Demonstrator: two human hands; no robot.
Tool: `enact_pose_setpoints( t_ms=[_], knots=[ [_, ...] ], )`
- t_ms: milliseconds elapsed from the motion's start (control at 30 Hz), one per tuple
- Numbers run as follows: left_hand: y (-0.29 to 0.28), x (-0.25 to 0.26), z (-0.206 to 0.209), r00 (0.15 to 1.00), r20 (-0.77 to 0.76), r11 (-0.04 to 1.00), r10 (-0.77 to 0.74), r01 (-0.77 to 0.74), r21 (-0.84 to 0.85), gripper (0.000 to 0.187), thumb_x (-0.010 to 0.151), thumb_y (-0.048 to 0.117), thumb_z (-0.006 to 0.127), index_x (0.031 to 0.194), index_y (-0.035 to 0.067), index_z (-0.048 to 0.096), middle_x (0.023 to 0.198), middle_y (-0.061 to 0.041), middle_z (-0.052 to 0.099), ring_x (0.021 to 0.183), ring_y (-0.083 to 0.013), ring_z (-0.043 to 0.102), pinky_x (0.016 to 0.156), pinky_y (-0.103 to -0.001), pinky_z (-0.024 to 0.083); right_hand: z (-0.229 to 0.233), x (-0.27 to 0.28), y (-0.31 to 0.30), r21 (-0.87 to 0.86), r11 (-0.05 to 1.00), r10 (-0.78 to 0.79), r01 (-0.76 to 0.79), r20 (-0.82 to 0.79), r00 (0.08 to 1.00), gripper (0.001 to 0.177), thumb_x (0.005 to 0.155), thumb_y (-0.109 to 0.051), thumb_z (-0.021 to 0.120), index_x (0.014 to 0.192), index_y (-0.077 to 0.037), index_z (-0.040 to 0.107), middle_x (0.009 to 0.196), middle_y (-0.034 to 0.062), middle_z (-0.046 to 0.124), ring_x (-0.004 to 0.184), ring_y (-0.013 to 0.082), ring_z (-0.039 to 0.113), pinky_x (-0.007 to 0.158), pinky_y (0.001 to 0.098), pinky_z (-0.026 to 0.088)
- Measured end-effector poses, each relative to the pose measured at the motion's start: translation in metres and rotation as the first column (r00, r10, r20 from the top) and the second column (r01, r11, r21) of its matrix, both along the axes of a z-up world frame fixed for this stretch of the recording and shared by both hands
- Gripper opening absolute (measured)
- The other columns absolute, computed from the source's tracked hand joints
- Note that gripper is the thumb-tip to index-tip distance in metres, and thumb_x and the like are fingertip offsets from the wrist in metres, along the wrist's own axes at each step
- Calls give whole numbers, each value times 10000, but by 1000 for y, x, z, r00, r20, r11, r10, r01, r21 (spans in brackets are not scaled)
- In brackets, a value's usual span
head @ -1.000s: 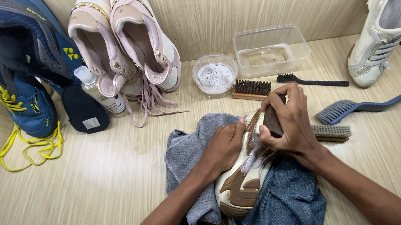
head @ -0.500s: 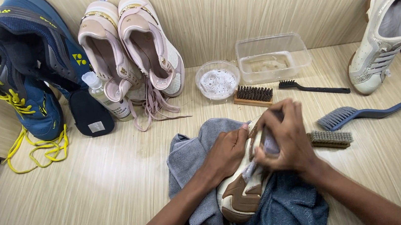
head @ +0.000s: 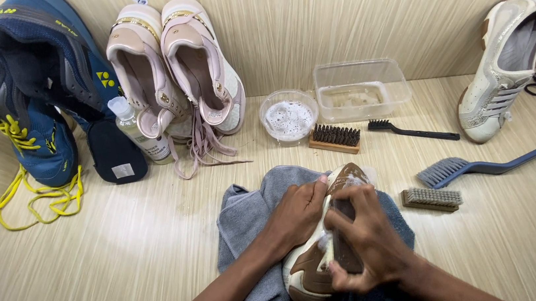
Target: The person scrubs the sole of a sneaker with a brush and soapy water, then wipes the foam off with a cloth. The shoe is held over a towel on a wooden table while other shoes and cleaning supplies are visible nearby.
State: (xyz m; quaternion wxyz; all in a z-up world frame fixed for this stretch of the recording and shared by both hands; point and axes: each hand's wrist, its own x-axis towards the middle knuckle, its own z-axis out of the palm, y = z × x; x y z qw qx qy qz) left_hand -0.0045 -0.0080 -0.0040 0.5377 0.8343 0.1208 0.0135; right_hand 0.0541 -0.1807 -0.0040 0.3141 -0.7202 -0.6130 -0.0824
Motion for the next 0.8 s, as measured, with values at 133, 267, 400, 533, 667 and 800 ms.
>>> enact_pose_setpoints(
  t_ms=[133, 267, 400, 533, 667, 800],
  knots=[
    [2, 1, -4, 1000, -20, 1000, -6, 5, -18, 570, 1140, 440, 318, 640, 200, 449, 539, 37, 403, 471, -107, 308, 472, -344, 292, 6, 38, 15, 32, 934, -355, 357, -54, 933, 512, 738, -551, 497, 961, -101, 595, 1021, 163, 466, 1031, 307, 453, 902, 471, 383],
    [1, 4, -6, 1000, 24, 1000, -15, 15, 5, 601, 1113, 494, 289, 617, 183, 422, 529, 18, 428, 482, -112, 357, 502, -354, 331, 10, 5, 8, 27, 992, -123, 123, 20, 992, 506, 644, -511, 599, 965, -123, 551, 1120, 239, 465, 1044, 388, 457, 861, 536, 403],
    [1, 3, -10, 1000, -15, 999, 8, -8, 39, 571, 1138, 458, 298, 633, 210, 392, 534, 43, 342, 473, -106, 272, 472, -361, 262, -2, 57, 16, 1, 892, -451, 451, -53, 891, 456, 711, -503, 538, 959, -128, 612, 1020, 136, 439, 1006, 305, 458, 856, 474, 400],
    [1, 5, 0, 999, 38, 1000, 22, -22, 4, 579, 1136, 446, 333, 612, 204, 383, 513, 37, 343, 470, -112, 279, 481, -377, 256, 14, 9, 6, 49, 972, -228, 228, -17, 974, 491, 701, -541, 521, 931, -109, 541, 1068, 215, 437, 1063, 363, 458, 866, 510, 392],
    [5, 3, 2, 998, 55, 1000, -21, 20, 14, 594, 1117, 406, 313, 622, 119, 473, 532, -87, 500, 512, -199, 441, 531, -397, 385, -28, 49, 3, 38, 972, -234, 234, 3, 972, 532, 601, -548, 649, 968, -170, 579, 1138, 154, 463, 1008, 367, 479, 842, 489, 413],
    [8, 5, -26, 996, 91, 1000, -16, 18, -20, 631, 1110, 392, 302, 635, 73, 569, 527, -170, 596, 525, -270, 564, 558, -404, 476, -13, 24, 10, 57, 936, -349, 349, 5, 937, 521, 567, -586, 613, 898, -184, 600, 1087, 185, 454, 998, 383, 473, 820, 466, 422]
  ],
)
